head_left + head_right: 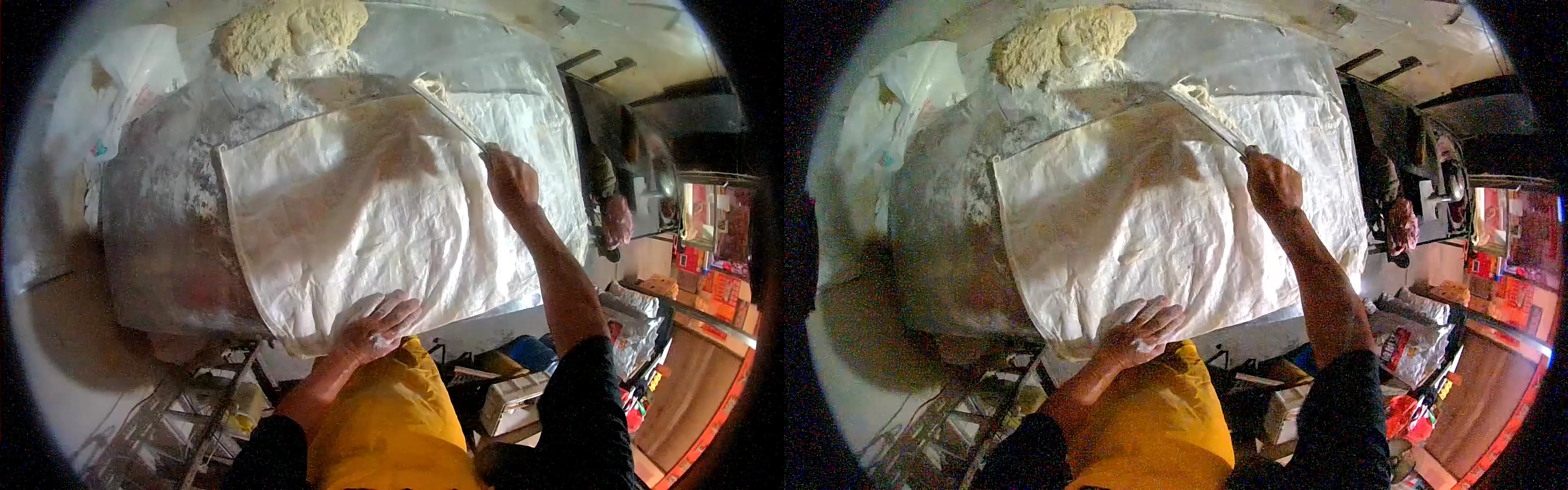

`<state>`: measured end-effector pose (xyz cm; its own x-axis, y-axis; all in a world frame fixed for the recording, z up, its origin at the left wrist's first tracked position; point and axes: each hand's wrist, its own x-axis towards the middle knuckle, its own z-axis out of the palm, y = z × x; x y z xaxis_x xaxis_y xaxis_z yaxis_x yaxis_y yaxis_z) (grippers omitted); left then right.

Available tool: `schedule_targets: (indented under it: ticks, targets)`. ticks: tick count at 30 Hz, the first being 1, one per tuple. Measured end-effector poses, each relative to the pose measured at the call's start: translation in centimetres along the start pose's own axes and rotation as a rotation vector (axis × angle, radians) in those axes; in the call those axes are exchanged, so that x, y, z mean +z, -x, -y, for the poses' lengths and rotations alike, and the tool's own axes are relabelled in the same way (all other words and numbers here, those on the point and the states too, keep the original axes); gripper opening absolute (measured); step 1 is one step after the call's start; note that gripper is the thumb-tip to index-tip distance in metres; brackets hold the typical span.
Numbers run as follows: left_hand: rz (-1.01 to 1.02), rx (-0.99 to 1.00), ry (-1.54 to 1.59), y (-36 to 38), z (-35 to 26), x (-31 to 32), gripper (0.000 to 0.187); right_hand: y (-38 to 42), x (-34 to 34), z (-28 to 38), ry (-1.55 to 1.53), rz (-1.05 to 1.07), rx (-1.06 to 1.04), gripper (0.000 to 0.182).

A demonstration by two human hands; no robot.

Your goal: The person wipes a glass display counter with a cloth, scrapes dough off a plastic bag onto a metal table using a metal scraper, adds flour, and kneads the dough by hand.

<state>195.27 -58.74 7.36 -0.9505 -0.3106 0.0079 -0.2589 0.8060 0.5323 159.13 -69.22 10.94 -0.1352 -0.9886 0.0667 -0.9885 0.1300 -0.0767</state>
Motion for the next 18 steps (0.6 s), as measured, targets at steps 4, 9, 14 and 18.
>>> schedule_targets:
  ticks: [4,9,14,18]
  targets:
    - [-0.017,-0.005,0.001,0.1,0.0,0.4,0.077,7.8,-0.2,0.8,-0.102,0.083,-0.154,0.022]
    - [-0.014,0.026,-0.034,-0.1,0.3,0.0,0.074,15.2,-0.2,-1.4,0.029,0.259,-0.393,0.037]
    - [0.014,-0.031,0.034,-0.4,-0.2,-0.6,0.066,7.3,6.7,-11.5,0.417,-0.018,-0.555,0.043]
    - [0.094,-0.059,0.012,-0.5,-0.1,-0.8,0.068,-5.3,0.2,-8.7,0.146,0.145,0.023,0.02]
